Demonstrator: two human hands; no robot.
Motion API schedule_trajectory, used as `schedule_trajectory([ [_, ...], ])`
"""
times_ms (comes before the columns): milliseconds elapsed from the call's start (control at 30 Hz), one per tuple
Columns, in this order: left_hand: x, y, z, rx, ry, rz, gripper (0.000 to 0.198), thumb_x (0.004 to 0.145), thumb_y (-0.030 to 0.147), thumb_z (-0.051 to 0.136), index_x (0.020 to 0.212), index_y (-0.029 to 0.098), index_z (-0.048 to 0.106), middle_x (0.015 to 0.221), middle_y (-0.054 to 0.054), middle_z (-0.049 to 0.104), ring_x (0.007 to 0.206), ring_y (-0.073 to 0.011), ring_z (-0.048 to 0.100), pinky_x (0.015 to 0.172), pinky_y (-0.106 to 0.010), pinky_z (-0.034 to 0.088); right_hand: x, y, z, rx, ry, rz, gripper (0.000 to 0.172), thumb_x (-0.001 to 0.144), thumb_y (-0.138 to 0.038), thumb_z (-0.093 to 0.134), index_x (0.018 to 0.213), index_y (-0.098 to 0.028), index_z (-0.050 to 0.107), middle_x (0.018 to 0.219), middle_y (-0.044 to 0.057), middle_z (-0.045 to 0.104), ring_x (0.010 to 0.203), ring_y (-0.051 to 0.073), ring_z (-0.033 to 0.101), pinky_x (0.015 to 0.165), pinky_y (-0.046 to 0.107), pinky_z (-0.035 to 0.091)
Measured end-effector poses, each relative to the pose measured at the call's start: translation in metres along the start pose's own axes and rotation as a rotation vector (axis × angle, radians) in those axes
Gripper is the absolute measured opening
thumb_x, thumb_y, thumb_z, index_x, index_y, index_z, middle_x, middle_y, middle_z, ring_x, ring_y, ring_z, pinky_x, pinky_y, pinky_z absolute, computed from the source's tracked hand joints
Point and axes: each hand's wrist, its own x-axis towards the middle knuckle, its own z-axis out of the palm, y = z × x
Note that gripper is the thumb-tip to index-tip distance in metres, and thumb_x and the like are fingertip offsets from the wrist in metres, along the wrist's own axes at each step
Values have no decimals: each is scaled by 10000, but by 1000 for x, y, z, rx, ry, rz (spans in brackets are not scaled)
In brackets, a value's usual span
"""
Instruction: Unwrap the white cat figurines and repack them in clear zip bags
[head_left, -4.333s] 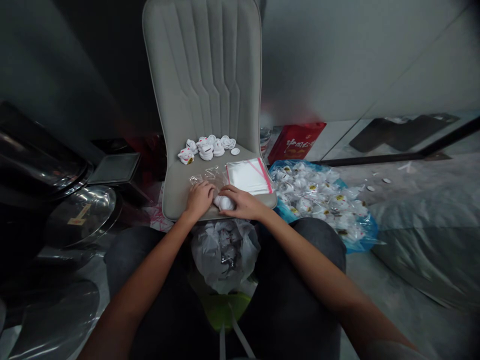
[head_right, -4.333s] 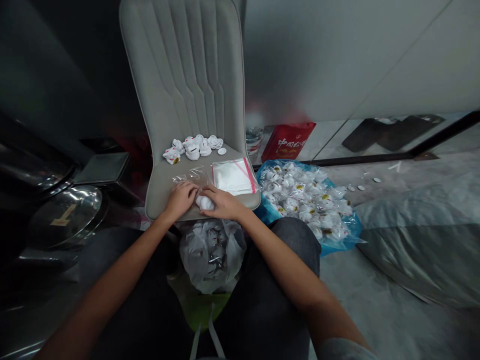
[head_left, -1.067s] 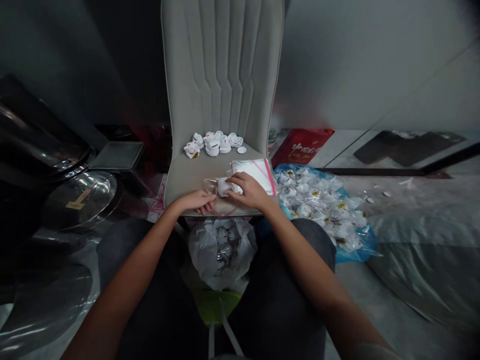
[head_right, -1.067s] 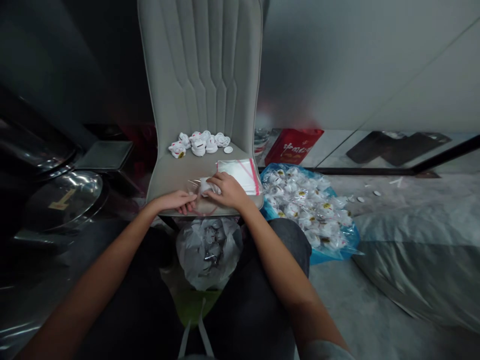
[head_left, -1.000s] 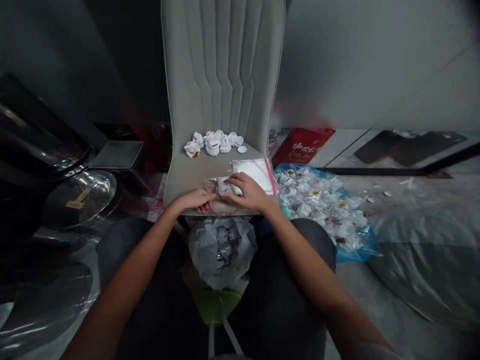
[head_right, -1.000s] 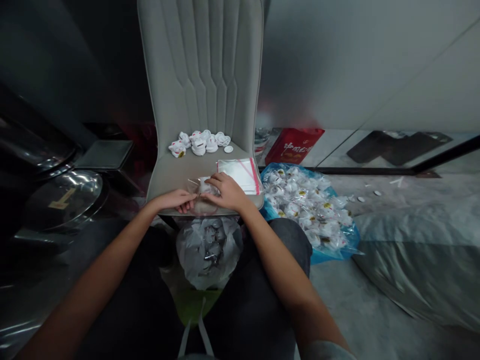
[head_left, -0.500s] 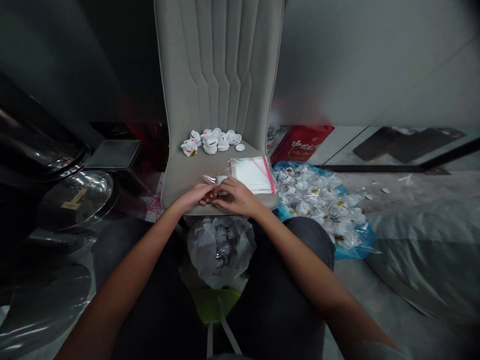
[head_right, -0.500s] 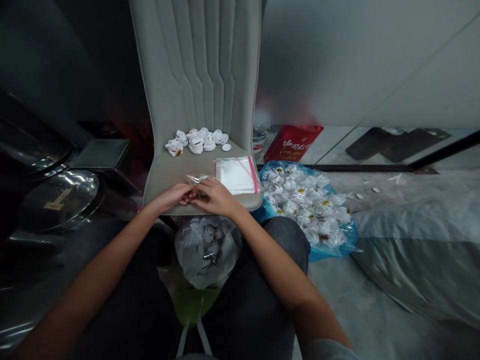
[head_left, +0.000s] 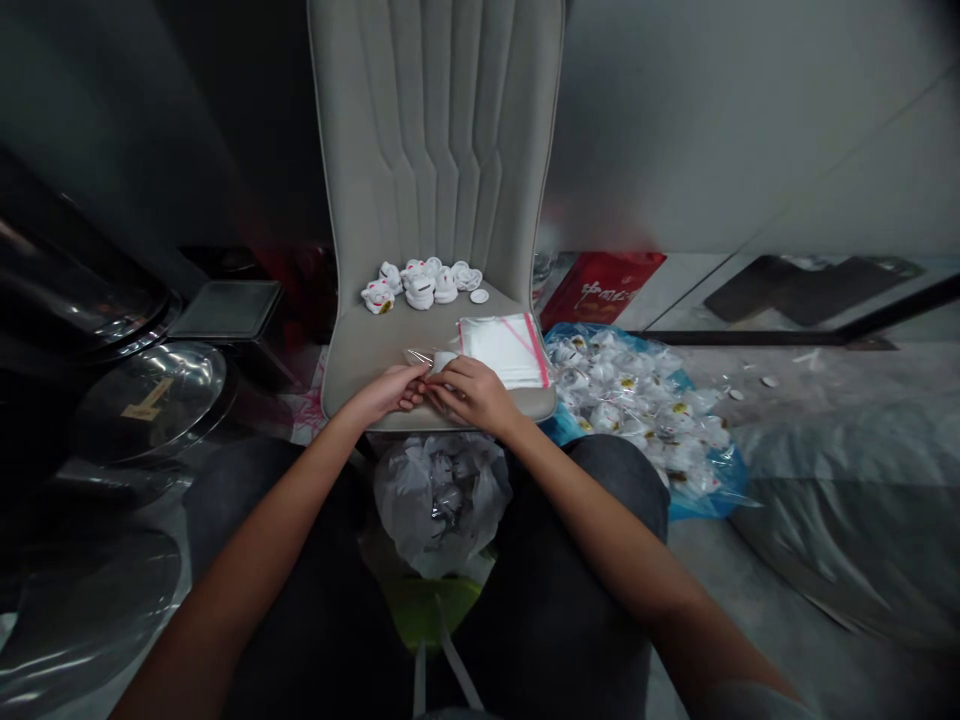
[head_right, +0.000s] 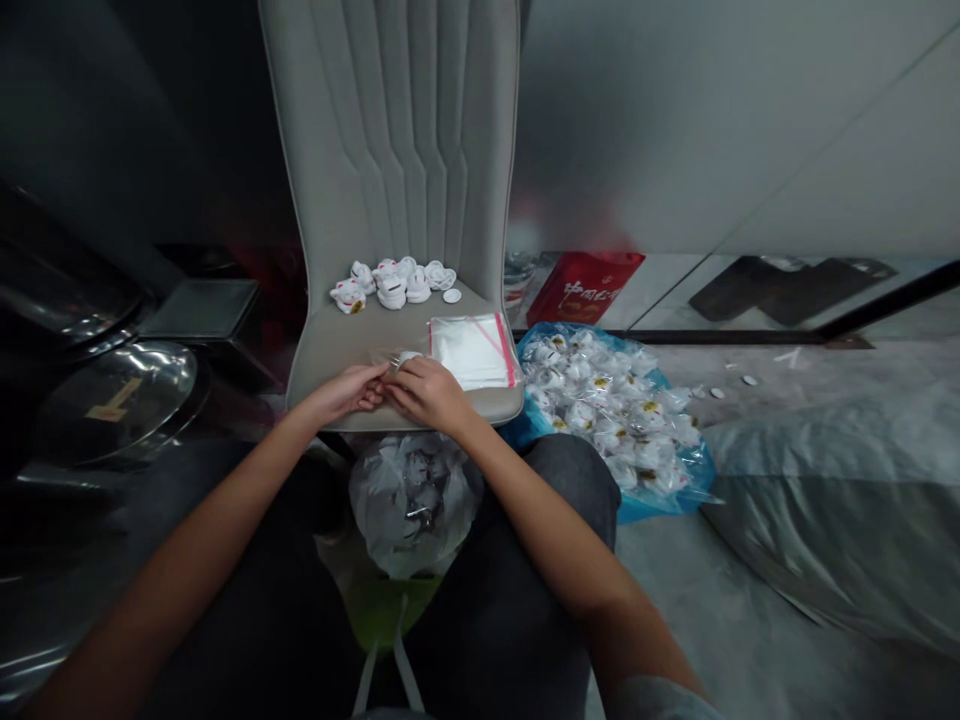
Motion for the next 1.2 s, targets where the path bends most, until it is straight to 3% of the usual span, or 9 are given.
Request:
schedule_trajectory([
  [633,-2,1,3,-16,-7,-13,368,810,439,715,673,132,566,552,16,530,408,-40,417,407,-164,184,-1,0,-1,-69,39,21,305,1012,-321,436,1026,-209,720,878,91,676,833,215,577,756,371,473],
  [1000,-2,3,3,-1,24,-46,374,832,459,690,696,132,568,546,38,515,413,-34,397,420,-166,190,0,-2,-5,-68,122,-12,248,1007,-288,463,961,-193,688,843,81,641,798,206,557,729,347,460],
  [1200,-3,3,6,4,39,-48,349,887,414,639,707,123,572,556,28,536,405,-32,414,412,-160,193,0,-4,-4,0,115,9,234,999,-290,486,1118,-186,659,950,102,647,878,222,575,773,371,482],
])
